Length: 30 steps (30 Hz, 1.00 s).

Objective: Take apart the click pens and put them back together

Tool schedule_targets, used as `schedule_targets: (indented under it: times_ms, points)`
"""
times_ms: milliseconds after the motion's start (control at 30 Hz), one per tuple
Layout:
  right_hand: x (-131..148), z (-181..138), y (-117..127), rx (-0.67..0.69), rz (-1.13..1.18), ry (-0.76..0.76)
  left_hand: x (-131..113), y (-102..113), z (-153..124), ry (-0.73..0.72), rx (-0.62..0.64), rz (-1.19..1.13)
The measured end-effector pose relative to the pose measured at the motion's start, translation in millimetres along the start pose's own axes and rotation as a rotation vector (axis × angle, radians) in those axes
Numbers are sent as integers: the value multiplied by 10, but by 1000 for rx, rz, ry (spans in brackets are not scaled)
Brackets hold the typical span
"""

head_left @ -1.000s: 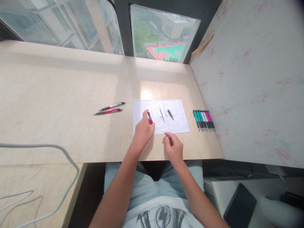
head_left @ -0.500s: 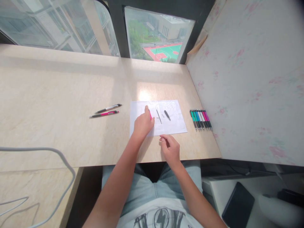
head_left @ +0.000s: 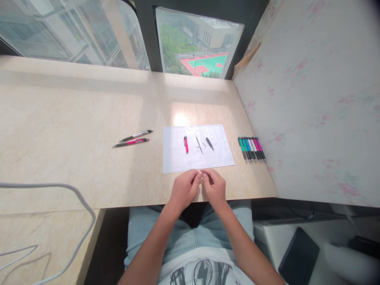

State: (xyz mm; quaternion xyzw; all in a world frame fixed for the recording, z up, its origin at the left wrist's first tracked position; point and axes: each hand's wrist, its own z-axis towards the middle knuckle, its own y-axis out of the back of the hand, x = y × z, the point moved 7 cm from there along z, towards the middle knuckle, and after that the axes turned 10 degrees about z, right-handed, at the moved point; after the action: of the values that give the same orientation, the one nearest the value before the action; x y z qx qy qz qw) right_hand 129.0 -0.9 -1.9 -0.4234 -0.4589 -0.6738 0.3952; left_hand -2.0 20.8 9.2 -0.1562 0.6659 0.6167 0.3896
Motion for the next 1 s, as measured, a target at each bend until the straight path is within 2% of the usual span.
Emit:
schedule_targets:
  times_ms: [167,1000]
  points:
    - [-15,-16,-45,50,-57,23,24,-139,-120,-31,84,-3]
    - [-29,-17,-59,83,-87,11,34,-127,-120,-41,94,31]
